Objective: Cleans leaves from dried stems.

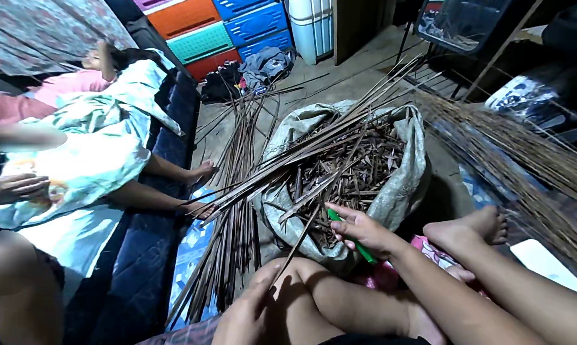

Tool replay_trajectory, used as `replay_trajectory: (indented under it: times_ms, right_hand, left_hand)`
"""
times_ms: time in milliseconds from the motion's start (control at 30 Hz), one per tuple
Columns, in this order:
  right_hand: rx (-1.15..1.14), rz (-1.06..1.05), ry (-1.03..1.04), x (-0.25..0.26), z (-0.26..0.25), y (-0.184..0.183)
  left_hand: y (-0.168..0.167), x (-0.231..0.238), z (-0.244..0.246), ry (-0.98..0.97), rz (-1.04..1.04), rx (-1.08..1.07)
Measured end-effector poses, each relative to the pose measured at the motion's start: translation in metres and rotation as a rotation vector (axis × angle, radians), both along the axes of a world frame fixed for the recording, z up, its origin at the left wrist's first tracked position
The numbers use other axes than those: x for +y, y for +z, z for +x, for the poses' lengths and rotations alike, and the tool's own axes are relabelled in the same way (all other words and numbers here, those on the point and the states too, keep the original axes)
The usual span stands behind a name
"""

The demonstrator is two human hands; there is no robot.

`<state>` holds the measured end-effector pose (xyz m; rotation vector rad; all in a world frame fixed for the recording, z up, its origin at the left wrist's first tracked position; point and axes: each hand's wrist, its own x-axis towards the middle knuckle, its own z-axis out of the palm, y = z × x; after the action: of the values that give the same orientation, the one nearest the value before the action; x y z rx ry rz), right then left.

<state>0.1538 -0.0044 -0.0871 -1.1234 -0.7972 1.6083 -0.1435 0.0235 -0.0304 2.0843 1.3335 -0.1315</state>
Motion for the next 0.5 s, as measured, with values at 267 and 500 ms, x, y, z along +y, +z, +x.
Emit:
replay_trajectory:
  times_ms: [267, 500]
  right_hand:
    - [-0.02, -0.078, -0.002, 0.0069, -0.0001, 0.0088]
    - [0.073, -0.054, 0.05, 0.0075, -0.0042, 0.0071]
  left_hand:
    - [-0.008, -0.008, 0.0021, 0.0, 0.332, 0.06]
    - [-0.0059, -0.0085, 0.004, 0.028, 0.305, 0.048]
